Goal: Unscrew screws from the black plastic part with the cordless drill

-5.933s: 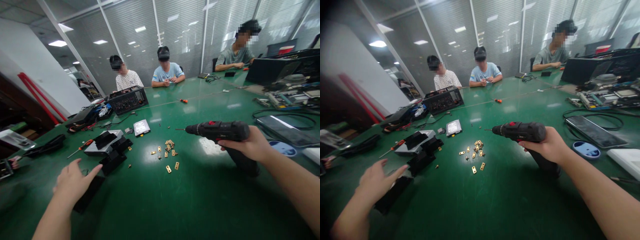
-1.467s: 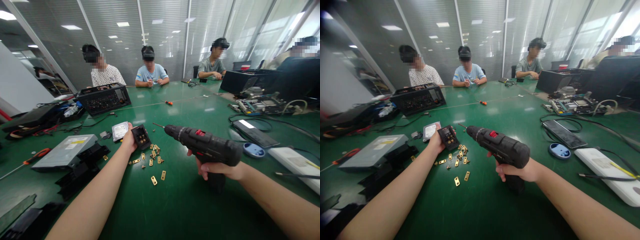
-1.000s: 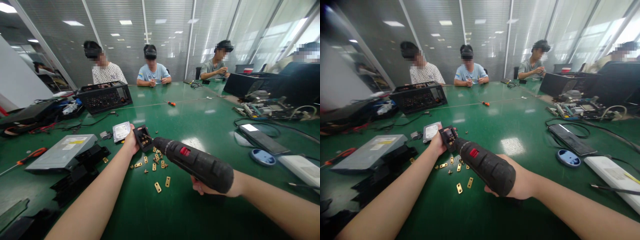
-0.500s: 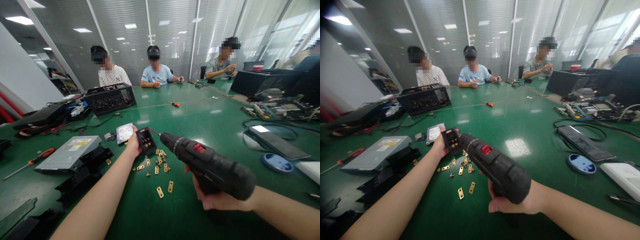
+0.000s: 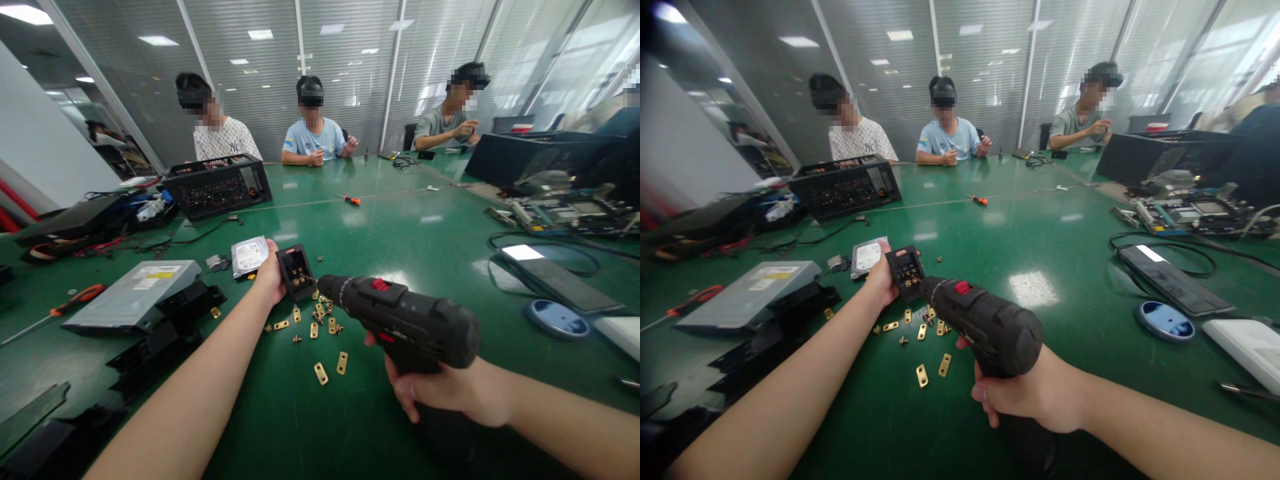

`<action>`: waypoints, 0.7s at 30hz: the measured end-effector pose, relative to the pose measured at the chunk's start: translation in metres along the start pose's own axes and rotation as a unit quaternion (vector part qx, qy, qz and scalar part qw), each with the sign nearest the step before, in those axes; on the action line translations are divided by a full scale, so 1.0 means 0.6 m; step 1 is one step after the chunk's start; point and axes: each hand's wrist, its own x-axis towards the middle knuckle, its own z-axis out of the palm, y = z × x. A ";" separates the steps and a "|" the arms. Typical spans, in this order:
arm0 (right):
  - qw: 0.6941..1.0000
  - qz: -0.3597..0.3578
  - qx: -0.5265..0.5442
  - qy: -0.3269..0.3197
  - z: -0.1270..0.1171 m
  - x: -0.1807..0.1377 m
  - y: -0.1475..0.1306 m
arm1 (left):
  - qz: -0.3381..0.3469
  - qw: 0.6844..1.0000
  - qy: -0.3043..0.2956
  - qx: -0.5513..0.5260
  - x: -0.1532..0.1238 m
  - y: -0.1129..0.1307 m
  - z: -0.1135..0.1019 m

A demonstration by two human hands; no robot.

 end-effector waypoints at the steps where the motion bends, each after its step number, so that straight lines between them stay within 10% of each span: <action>1: 1.000 0.002 -0.005 0.003 0.001 0.000 -0.004 | -0.002 1.000 -0.002 -0.002 -0.002 -0.002 0.003; 21: 0.999 0.008 -0.003 0.034 0.006 0.013 -0.008 | -0.035 0.999 0.012 -0.039 -0.008 -0.007 0.014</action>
